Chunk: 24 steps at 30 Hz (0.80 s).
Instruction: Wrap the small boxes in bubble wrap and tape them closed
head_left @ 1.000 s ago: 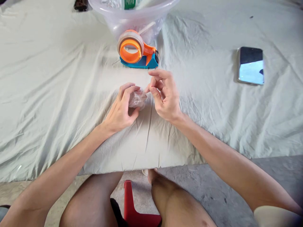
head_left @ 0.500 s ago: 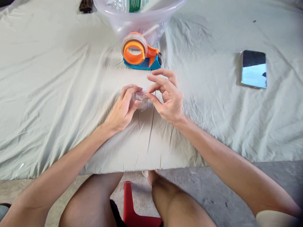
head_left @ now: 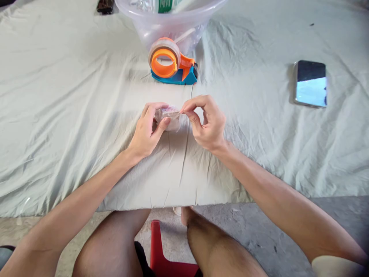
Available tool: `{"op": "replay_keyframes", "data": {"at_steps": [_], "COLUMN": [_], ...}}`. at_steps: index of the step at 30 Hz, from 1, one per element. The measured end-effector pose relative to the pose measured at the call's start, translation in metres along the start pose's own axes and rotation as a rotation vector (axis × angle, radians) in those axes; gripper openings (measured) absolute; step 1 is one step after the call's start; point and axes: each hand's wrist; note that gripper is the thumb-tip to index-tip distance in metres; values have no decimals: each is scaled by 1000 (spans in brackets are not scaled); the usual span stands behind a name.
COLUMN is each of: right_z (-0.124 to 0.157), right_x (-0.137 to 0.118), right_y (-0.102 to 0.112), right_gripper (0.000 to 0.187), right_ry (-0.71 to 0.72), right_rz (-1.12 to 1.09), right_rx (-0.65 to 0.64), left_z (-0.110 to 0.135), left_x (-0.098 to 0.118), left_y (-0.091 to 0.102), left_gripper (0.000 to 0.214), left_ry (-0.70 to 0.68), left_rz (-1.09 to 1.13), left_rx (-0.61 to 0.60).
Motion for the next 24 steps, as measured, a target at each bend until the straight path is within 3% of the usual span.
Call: {"op": "replay_keyframes", "data": {"at_steps": [6,15,19,24], "right_z": [5,13,9,-2], "right_x": [-2,-7,-9,-7], "right_y": [1,-1,-4,-11], "right_gripper": [20,17,29,22], "right_ry": [-35,-88,-175,54], "right_rz": [79,198,281,119], "right_rx": [87,215,244,399], "left_z": [0,-1,-2,-5], "left_x": [-9,-3,-8,-20], "left_y": [-2,0,0,-1], "left_gripper": [45,39,43,43], "left_ry": [58,-10,-46,-137], "left_rz": [40,-53,-68,-126], "left_rx": [20,-16,-16,-41]}}
Point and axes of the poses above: each hand's wrist, its own z-axis away from the middle knuckle, its own y-axis out of the back of the hand, x = y × z, and after that the axes turned 9 degrees about -y, right-handed
